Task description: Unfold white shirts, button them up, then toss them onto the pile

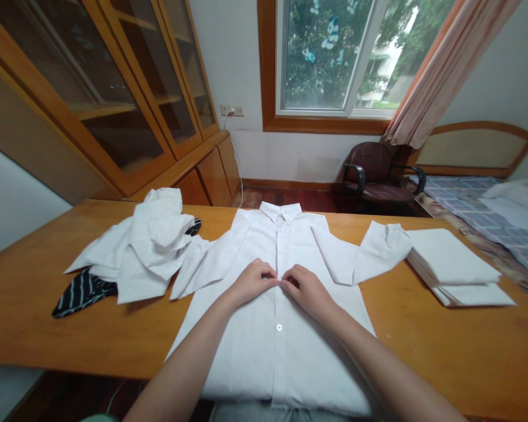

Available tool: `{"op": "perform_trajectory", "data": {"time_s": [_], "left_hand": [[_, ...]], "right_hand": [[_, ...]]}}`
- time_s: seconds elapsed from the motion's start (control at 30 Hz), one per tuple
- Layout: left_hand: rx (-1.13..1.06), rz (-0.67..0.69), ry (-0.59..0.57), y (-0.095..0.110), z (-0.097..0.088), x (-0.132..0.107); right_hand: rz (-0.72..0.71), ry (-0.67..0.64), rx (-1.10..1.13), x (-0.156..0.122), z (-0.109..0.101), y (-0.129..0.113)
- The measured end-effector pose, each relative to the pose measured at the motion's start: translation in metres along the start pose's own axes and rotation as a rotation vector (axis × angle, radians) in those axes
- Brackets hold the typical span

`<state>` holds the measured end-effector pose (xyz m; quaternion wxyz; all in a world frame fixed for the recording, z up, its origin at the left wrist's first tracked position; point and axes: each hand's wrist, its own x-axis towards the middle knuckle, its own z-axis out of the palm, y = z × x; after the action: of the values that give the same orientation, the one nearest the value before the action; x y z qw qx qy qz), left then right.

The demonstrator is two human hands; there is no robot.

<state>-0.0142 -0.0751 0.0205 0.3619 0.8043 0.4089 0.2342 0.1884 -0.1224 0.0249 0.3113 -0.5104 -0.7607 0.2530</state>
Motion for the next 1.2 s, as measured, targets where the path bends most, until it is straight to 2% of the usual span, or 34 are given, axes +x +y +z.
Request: {"op": "perform_trajectory", "data": {"time_s": [0.13,0.37,0.63,1.2], "left_hand": [[0.001,0.013,0.014,0.0,0.001,-0.001],[0.003,0.005,0.037,0.0,0.001,-0.003],[-0.041,-0.041,0.047,0.001,0.001,-0.003],[0.01,0.056,-0.05,0.006,-0.007,-0.004]], "right_hand": [[0.013,0.031,0.022,-0.006,0.006,0.003],[-0.079,0.055,-0.04,-0.009,0.012,0.009],[-0.029,0.042,-0.056,-0.011,0.012,0.007],[-0.003,0.012,0.024,-0.006,0.007,0.004]]}}
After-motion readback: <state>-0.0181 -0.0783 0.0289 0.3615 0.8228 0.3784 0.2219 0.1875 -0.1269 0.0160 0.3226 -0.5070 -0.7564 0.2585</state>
